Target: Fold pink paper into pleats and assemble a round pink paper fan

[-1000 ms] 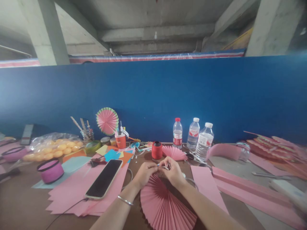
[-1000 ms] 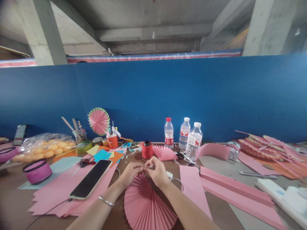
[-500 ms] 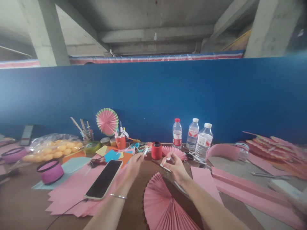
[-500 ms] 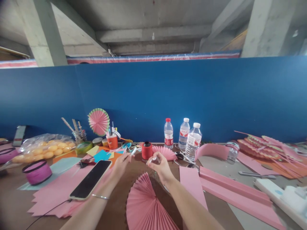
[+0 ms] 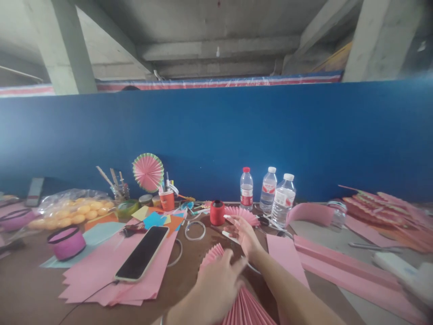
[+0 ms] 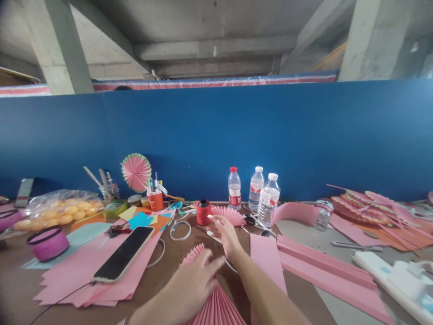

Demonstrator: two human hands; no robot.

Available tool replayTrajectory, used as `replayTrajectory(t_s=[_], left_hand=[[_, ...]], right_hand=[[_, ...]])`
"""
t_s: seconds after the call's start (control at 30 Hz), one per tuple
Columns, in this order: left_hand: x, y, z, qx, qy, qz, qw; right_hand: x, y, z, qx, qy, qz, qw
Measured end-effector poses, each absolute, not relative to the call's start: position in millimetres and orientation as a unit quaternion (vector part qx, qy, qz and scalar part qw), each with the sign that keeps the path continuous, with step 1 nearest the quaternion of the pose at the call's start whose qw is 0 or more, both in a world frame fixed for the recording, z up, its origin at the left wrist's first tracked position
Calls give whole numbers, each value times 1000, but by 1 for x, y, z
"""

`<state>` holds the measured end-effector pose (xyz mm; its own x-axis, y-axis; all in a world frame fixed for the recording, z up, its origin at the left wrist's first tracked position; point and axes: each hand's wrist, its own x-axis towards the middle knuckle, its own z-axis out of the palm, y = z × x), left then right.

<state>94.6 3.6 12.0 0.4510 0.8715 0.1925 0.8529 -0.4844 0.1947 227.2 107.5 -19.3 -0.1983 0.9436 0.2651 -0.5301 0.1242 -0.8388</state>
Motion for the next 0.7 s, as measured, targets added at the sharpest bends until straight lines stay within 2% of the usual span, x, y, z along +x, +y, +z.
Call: replayTrajectory(t_s=[0.07,0.17,0.4,0.7], left_hand=[[103,-15,2,886,457,72,21],[101,-28,0,890,452,44,29],[72,-19,25,853,493,105,135],[51,2,19,878,450,111,115]], right_hand=[[228,107,-18,-228,-463,621,591],[231,108,-18,-238,-466,620,584],[231,107,-12,-251,-476,609,583],[225,109,-18,-266,-480,591,592]])
